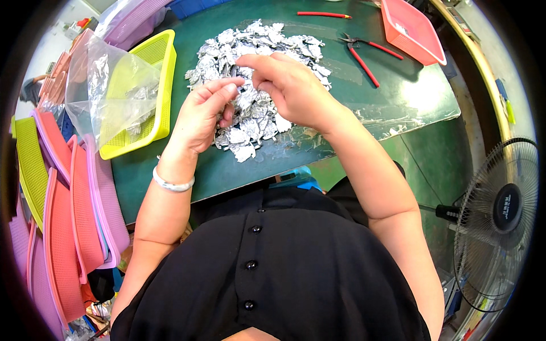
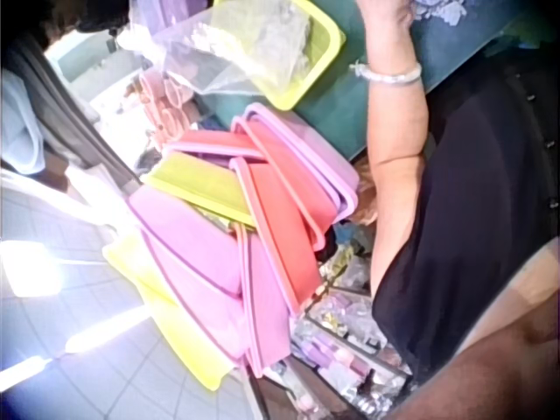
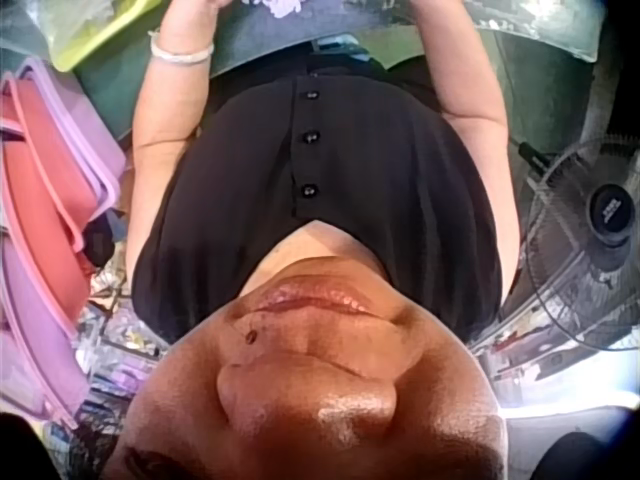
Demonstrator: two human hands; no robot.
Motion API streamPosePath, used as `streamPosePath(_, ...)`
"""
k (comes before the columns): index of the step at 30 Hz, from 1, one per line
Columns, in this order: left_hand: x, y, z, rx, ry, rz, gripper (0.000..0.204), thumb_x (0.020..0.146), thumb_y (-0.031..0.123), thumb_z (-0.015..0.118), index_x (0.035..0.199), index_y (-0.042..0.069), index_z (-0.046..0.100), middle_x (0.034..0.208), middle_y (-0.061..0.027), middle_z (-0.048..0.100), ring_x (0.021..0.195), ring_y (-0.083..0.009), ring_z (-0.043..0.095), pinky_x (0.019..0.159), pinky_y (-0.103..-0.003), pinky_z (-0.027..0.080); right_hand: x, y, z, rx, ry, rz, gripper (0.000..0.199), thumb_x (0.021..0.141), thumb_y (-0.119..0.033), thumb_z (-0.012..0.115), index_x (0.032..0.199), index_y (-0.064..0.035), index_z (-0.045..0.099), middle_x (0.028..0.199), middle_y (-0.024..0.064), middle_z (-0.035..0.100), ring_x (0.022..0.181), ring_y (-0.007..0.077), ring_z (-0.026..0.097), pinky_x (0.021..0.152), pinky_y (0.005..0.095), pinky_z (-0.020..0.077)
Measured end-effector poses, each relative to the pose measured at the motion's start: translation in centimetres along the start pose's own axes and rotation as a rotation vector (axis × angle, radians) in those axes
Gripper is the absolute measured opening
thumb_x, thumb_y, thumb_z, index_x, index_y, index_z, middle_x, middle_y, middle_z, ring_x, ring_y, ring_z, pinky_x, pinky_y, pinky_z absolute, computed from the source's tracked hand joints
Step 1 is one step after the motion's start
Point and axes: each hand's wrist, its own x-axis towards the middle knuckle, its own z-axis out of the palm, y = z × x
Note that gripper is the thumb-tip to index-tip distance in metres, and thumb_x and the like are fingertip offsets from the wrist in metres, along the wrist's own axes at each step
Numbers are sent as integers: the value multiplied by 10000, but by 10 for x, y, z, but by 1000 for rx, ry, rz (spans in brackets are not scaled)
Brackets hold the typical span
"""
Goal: The person repeatedly picks small silver-wrapped items from a pile on a green table, folds or adjusts the wrapping by hand, and places them back into the pile. At 01:24, the person gathers some wrapped items and places them into a clear plastic bag. The workspace includes colorful plastic baskets and a fan nearby.
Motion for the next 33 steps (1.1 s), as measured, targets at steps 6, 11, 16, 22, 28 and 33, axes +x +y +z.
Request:
streamPosePath(6, -4, 2, -1, -136, -153, -99, 108, 799, 61, 594, 901, 25, 590, 680, 4, 549, 509, -63, 479, 432, -193, 357, -7, -7, 0, 210, 63, 52, 447, 748, 86, 519, 1171, -48, 472, 808, 54, 571, 747, 150, 539, 686, 263, 438)
streamPosePath(11, -3, -4, 1, -204, -74, -69, 127, 780, 57, 614, 885, 37, 546, 667, -6, 544, 503, -74, 493, 427, -198, 365, -22, -10, 5, 754, 116, 512, 399, 830, 10, 497, 1219, 15, 407, 877, 56, 583, 775, 105, 548, 688, 228, 444)
streamPosePath(16, -2, -5, 3, -190, -30, -40, 154, 770, 68, 628, 888, 40, 534, 659, -10, 541, 498, -74, 488, 435, -196, 368, -28, -16, 10, 947, 103, 676, 399, 794, 27, 525, 1179, 25, 420, 860, 73, 576, 736, 117, 570, 648, 231, 461)
streamPosePath(22, -3, -7, 4, -187, -17, -21, 106, 795, 48, 605, 879, 60, 541, 663, -1, 535, 518, -69, 477, 454, -197, 348, -29, -19, 11, 1023, 160, 707, 445, 755, 46, 563, 1174, 38, 415, 864, 82, 578, 721, 115, 573, 638, 225, 462)
streamPosePath(28, -3, -7, 4, -187, -22, -30, 96, 797, 49, 601, 873, 60, 543, 663, -5, 536, 524, -67, 476, 456, -197, 349, -30, -18, 13, 1086, 194, 728, 467, 747, 35, 585, 1178, 46, 404, 853, 83, 582, 709, 116, 571, 631, 226, 459)
streamPosePath(33, -3, -7, 5, -197, -21, -19, 108, 773, 90, 633, 831, 54, 548, 658, -5, 545, 514, -65, 486, 444, -182, 368, -29, -20, 13, 1107, 204, 761, 476, 749, 17, 603, 1178, 55, 400, 840, 82, 587, 703, 121, 568, 616, 227, 448)
